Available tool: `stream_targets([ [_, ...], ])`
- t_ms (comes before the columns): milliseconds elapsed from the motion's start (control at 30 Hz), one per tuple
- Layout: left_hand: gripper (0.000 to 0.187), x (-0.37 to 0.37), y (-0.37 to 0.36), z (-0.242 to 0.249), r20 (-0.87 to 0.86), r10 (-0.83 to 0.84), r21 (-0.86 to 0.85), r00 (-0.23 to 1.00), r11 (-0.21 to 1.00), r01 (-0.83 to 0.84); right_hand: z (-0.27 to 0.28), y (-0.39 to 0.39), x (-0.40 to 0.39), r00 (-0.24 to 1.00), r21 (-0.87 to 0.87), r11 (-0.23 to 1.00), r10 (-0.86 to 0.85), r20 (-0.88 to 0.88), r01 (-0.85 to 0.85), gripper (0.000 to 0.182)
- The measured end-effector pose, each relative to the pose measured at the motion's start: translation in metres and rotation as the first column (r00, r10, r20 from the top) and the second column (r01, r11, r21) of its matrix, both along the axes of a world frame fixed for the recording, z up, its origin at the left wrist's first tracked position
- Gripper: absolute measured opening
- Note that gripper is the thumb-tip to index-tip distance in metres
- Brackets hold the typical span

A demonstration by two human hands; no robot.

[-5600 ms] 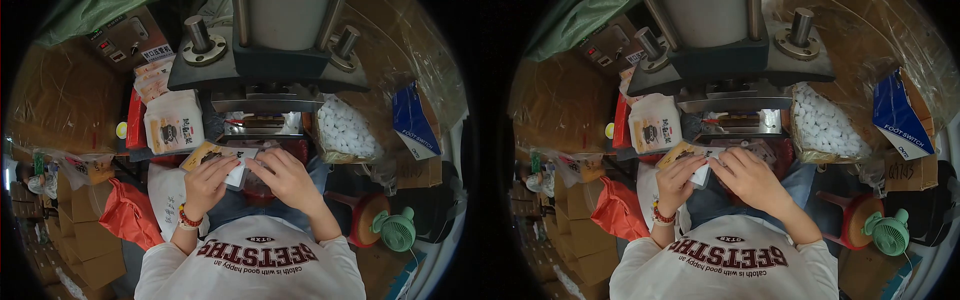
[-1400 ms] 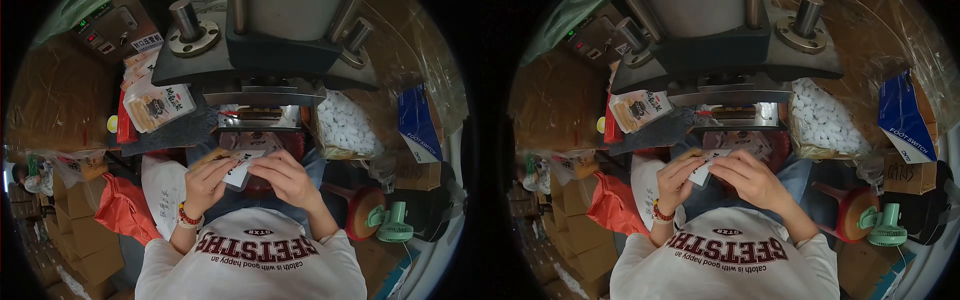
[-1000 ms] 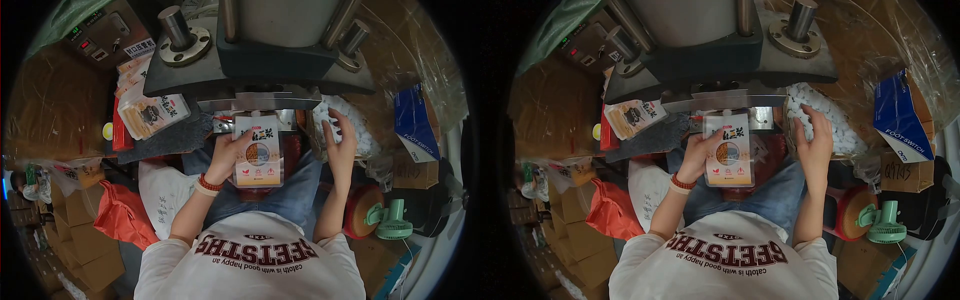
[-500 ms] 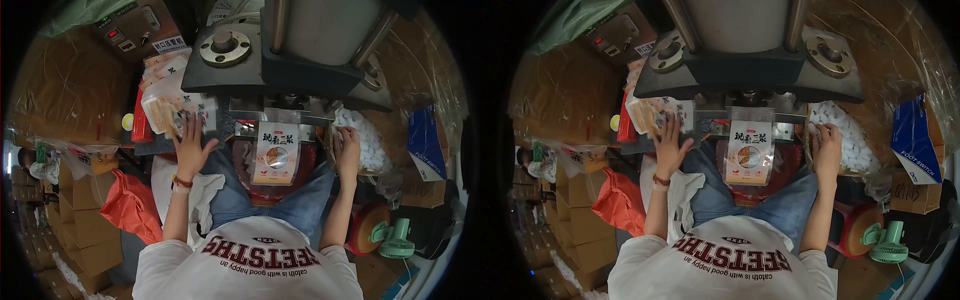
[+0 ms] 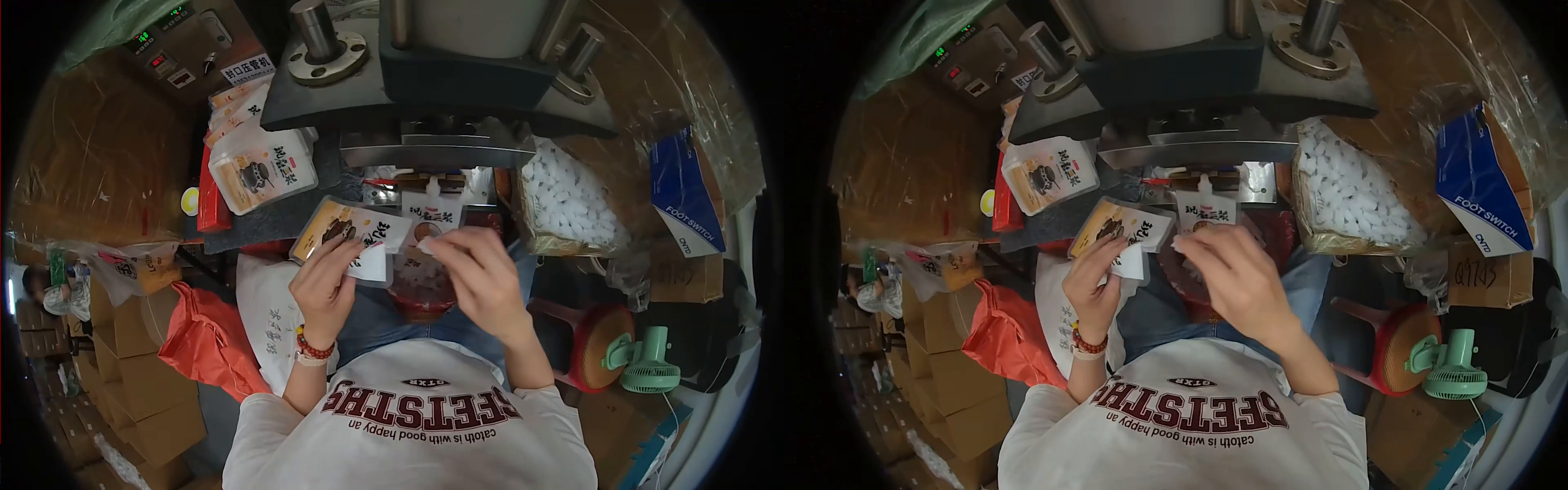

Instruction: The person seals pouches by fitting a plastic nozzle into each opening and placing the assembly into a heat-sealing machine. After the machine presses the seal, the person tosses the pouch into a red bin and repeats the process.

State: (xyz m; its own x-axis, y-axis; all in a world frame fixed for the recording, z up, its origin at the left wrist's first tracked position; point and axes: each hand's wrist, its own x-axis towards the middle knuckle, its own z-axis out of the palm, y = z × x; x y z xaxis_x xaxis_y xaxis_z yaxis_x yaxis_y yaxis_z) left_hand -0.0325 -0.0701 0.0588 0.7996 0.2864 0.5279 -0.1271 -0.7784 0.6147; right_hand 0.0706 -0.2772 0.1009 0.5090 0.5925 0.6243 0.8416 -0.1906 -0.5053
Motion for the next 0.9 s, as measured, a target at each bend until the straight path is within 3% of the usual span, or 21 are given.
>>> stream_targets([
  [67, 0.041, 0.002, -0.007, 0.011, 0.024, -0.028, 0.321, 0.999, 0.947, 0.018, -0.001, 0.003, -0.001, 0.999, -0.062, 0.997, 0.043, 0.031, -0.041, 0.033],
  [133, 0.041, 0.001, -0.006, 0.021, 0.03, -0.088, 0.33, 0.996, 0.941, 0.073, 0.006, 0.002, -0.002, 0.988, 0.014, 0.988, 0.157, 0.007, -0.157, 0.036],
  [200, 0.04, -0.002, -0.01, 0.03, -0.09, -0.244, 0.209, 0.966, 0.943, 0.257, 0.008, -0.003, 0.0, 0.983, 0.038, 0.983, 0.183, -0.036, -0.181, 0.034],
  [267, 0.037, 0.003, -0.013, 0.022, -0.096, -0.279, 0.139, 0.956, 0.947, 0.29, 0.01, -0.01, 0.001, 0.975, 0.059, 0.978, 0.206, -0.082, -0.202, 0.033],
  [333, 0.034, 0.009, -0.014, 0.01, -0.016, -0.251, -0.008, 0.968, 0.968, 0.251, 0.013, -0.019, 0.0, 0.956, 0.204, 0.974, -0.035, -0.291, 0.098, 0.026],
  [400, 0.033, 0.011, -0.016, 0.01, -0.007, -0.23, -0.01, 0.973, 0.973, 0.23, 0.012, -0.025, -0.001, 0.932, 0.27, 0.956, -0.013, -0.363, 0.118, 0.022],
  [467, 0.032, 0.011, -0.019, 0.011, -0.002, -0.209, -0.016, 0.978, 0.978, 0.209, 0.008, -0.023, -0.004, 0.862, 0.344, 0.939, 0.155, -0.483, 0.024, 0.022],
  [500, 0.032, 0.012, -0.021, 0.014, 0.0, -0.215, 0.009, 0.977, 0.977, 0.215, 0.008, -0.021, -0.005, 0.872, 0.228, 0.974, 0.11, -0.477, 0.001, 0.025],
  [533, 0.032, 0.013, -0.022, 0.017, 0.003, -0.219, 0.034, 0.976, 0.975, 0.218, 0.004, -0.021, -0.003, 0.872, 0.226, 0.974, 0.108, -0.477, 0.003, 0.025],
  [600, 0.032, 0.011, -0.021, 0.024, -0.026, -0.211, 0.111, 0.977, 0.971, 0.213, -0.004, -0.018, 0.002, 0.978, 0.087, 0.994, 0.076, -0.193, -0.06, 0.027],
  [667, 0.032, 0.008, -0.02, 0.026, -0.063, -0.203, 0.189, 0.977, 0.959, 0.211, 0.004, -0.02, 0.001, 0.987, 0.03, 0.996, 0.086, -0.136, -0.083, 0.029],
  [767, 0.03, 0.011, -0.024, 0.019, -0.1, -0.254, 0.107, 0.962, 0.959, 0.264, 0.001, -0.02, 0.004, 0.992, -0.064, 0.994, 0.085, -0.089, -0.091, 0.035],
  [833, 0.018, 0.019, -0.026, -0.01, -0.188, -0.324, -0.296, 0.927, 0.919, 0.261, -0.004, -0.018, 0.006, 0.992, -0.098, 0.991, 0.081, -0.096, -0.091, 0.039],
  [867, 0.018, 0.022, -0.027, -0.032, -0.186, -0.323, -0.295, 0.928, 0.919, 0.26, -0.006, -0.015, 0.006, 0.988, -0.03, 1.0, -0.012, -0.157, 0.007, 0.039],
  [900, 0.016, 0.027, -0.027, -0.058, -0.28, -0.356, -0.492, 0.891, 0.85, 0.185, -0.006, -0.012, 0.007, 0.97, 0.033, 0.994, -0.098, -0.221, 0.108, 0.04],
])
